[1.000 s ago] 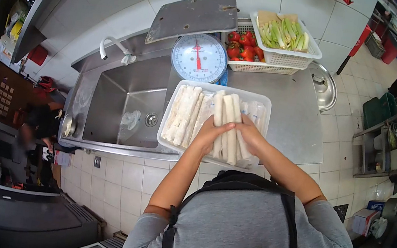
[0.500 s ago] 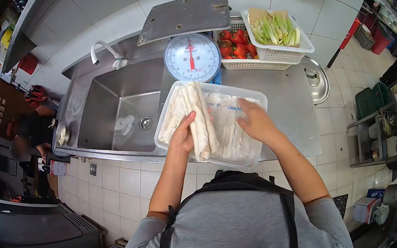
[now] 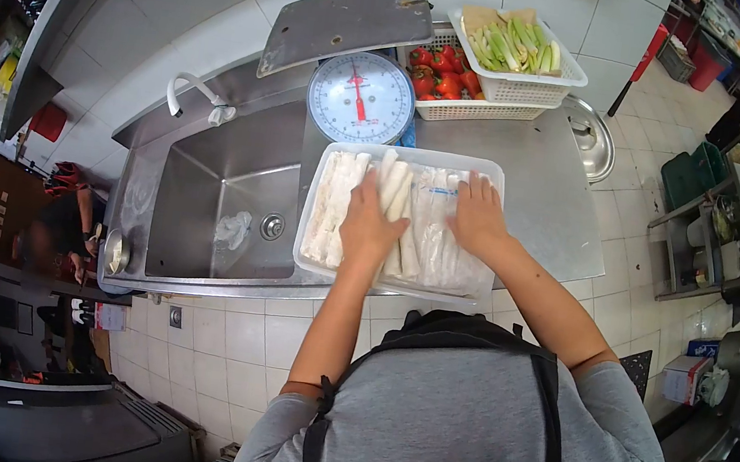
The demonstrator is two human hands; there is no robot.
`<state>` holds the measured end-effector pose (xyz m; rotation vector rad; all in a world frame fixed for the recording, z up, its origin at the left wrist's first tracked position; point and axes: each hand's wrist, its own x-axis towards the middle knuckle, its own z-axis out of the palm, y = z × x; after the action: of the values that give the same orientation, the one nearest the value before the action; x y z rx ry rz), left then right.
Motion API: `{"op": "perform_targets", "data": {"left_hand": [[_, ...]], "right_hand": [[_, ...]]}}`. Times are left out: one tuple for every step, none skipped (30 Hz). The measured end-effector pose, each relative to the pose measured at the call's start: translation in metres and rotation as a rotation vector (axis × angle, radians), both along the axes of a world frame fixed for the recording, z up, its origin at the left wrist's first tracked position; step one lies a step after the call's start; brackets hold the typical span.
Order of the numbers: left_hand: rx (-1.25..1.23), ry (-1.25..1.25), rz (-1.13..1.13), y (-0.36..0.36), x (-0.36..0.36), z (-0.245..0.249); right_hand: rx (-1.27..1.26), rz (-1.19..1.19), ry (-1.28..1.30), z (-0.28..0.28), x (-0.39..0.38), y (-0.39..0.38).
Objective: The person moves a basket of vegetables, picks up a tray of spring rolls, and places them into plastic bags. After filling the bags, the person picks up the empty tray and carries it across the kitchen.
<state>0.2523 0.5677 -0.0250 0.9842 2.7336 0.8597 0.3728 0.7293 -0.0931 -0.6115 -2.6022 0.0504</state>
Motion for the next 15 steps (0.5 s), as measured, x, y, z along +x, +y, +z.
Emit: {"op": "perform_targets", "data": {"left_hand": [[-0.035, 0.007, -0.062, 0.002, 0.002, 0.005], [-0.038, 0.139, -0.110, 0.001, 0.005, 0.000], [-0.036, 0.273, -0.159, 0.001, 0.009, -0.007], [-0.037, 0.404, -0.205, 0.000, 0.015, -0.014], [-0.048, 0.348, -0.248, 0.002, 0.026, -0.011], [-0.068, 0.313, -0.348, 0.002, 0.034, -0.012], [-0.090, 0.277, -0.448, 0.001, 0.042, -0.013], [-0.112, 0.243, -0.550, 0.002, 0.046, -0.013], [-0.096, 0.176, -0.553, 0.004, 0.051, -0.014], [-0.080, 0.105, -0.555, 0.005, 0.056, -0.015], [-0.065, 0.030, -0.555, 0.005, 0.059, -0.015], [-0.019, 0.049, -0.525, 0.007, 0.059, -0.014], [0.026, 0.069, -0.495, 0.009, 0.057, -0.013], [0.070, 0.088, -0.466, 0.012, 0.055, -0.011], [0.175, 0.177, -0.412, 0.014, 0.049, -0.020]], "right_hand": [[0.106, -0.005, -0.050, 0.000, 0.003, -0.006], [0.015, 0.005, -0.181, 0.009, 0.007, -0.012], [-0.070, 0.013, -0.310, 0.016, 0.008, -0.013], [-0.098, 0.034, -0.333, 0.016, 0.005, -0.012], [-0.131, 0.055, -0.358, 0.011, 0.003, -0.012], [-0.162, 0.074, -0.379, 0.011, 0.001, -0.012], [-0.375, 0.034, -0.356, 0.011, -0.002, -0.011], [-0.586, -0.008, -0.328, 0.014, -0.005, -0.007], [-0.797, -0.048, -0.298, 0.017, -0.009, -0.004], [-0.969, 0.000, -0.117, 0.011, -0.012, -0.003], [-1.136, 0.049, 0.067, 0.008, -0.017, -0.004], [-1.298, 0.098, 0.257, 0.004, -0.021, -0.005], [-1.419, 0.107, 0.297, 0.002, -0.023, -0.002], [-1.540, 0.115, 0.337, 0.021, -0.026, -0.003], [-1.662, 0.123, 0.376, 0.041, -0.028, -0.002]]}}
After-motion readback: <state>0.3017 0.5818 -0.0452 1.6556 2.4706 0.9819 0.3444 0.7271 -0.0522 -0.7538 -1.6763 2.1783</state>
